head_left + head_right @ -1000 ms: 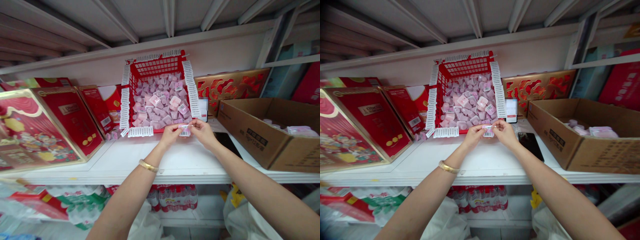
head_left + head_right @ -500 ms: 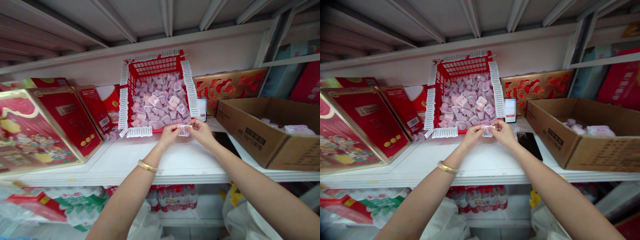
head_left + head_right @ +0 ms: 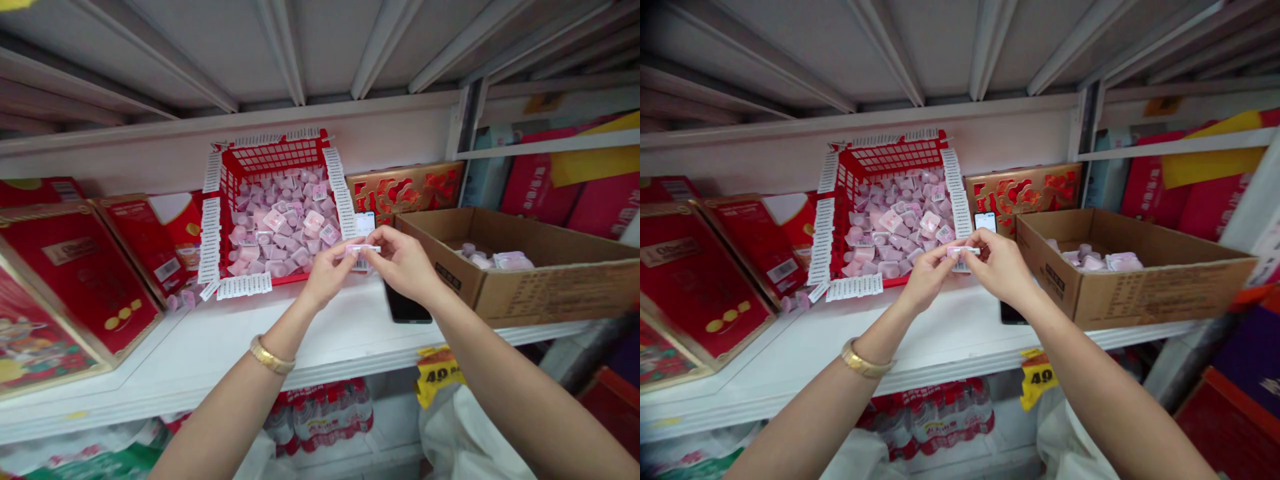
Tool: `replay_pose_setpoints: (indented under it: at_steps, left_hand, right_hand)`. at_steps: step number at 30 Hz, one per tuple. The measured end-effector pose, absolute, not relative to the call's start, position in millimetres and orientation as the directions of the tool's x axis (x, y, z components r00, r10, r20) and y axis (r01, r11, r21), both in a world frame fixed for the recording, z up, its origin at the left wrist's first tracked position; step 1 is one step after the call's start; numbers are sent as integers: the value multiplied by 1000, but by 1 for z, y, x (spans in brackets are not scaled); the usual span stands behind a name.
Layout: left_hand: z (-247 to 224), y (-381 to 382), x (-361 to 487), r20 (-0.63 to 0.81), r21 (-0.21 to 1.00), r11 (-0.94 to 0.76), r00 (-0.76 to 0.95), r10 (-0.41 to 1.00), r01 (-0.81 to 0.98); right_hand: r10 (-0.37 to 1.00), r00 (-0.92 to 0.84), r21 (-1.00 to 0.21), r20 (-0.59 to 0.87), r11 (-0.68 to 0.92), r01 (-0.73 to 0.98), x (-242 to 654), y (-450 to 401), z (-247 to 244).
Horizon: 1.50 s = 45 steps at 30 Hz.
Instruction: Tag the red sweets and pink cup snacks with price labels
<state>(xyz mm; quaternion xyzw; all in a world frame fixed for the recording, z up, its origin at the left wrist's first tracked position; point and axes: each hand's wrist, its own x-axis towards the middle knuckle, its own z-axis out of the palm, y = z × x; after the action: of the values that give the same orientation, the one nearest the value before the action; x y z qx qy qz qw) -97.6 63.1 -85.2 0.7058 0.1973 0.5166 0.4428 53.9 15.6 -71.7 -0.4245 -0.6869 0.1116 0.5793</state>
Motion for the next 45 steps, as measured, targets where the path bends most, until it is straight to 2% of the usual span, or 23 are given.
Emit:
replay_pose_setpoints:
  at_steps: [4, 7, 9, 11, 13, 14, 16, 19, 20, 22, 25, 27, 30, 34, 37, 39, 41, 45]
  left_hand:
    - [-58, 49, -29, 560, 824, -495, 517, 647, -274]
    - [-45, 51, 27, 551, 819, -520, 584, 596, -242]
    - [-43, 54, 57, 544, 805, -562, 612, 574, -188]
    - [-46, 57, 75, 538, 794, -592, 615, 577, -139]
    - [-52, 57, 78, 545, 779, -621, 586, 599, -89]
    - [-56, 57, 74, 553, 770, -635, 565, 613, -65]
    - [-65, 54, 57, 565, 761, -648, 525, 637, -32]
    - [-79, 50, 15, 587, 745, -667, 469, 659, 4]
    - [-84, 49, -1, 600, 730, -683, 448, 663, 34]
    - [-94, 48, -34, 618, 692, -712, 413, 670, 120]
    - [-112, 47, -80, 620, 630, -730, 394, 679, 265]
    - [-124, 45, -107, 616, 597, -730, 393, 683, 334]
    - [-140, 42, -138, 605, 602, -707, 366, 707, 371]
    - [-152, 38, -163, 610, 617, -686, 317, 726, 385]
    - [-153, 36, -176, 638, 581, -701, 304, 708, 414]
    - [-152, 35, -184, 655, 550, -712, 305, 692, 436]
    - [-151, 37, -192, 674, 522, -724, 301, 674, 452]
    - [-145, 43, -212, 729, 457, -741, 269, 629, 492]
  right_hand:
    - [647, 164, -609, 744, 557, 564, 112, -13, -48]
    - [634, 266, -636, 726, 473, 610, 161, -24, -38]
    - [597, 364, -625, 715, 314, 715, 187, -27, -35]
    - [510, 412, -532, 755, 110, 840, 202, -28, -36]
    - [425, 383, -422, 820, -2, 907, 203, -29, -41]
    - [391, 354, -388, 849, 10, 921, 197, -30, -44]
    - [350, 281, -345, 894, 135, 929, 177, -30, -52]
    - [395, 92, -249, 914, 366, 897, 135, -28, -71]
    - [452, 23, -225, 892, 398, 890, 122, -25, -79]
    - [640, -48, -222, 767, 335, 916, 101, -18, -99]
    - [923, 18, -210, 384, 69, 975, 87, -3, -130]
    - [980, 76, -171, 184, -44, 984, 85, 5, -146]
    - [989, 103, -120, 102, -90, 989, 84, 10, -157]
    - [998, 8, -142, 64, 1, 990, 73, 4, -153]
    - [969, -236, -240, 77, 247, 939, 54, 2, -151]
    - [892, -435, -292, 127, 453, 843, 39, 8, -152]
    - [808, -562, -307, 176, 588, 749, 24, 21, -154]
    - [748, -625, -271, 222, 664, 697, -2, 55, -154]
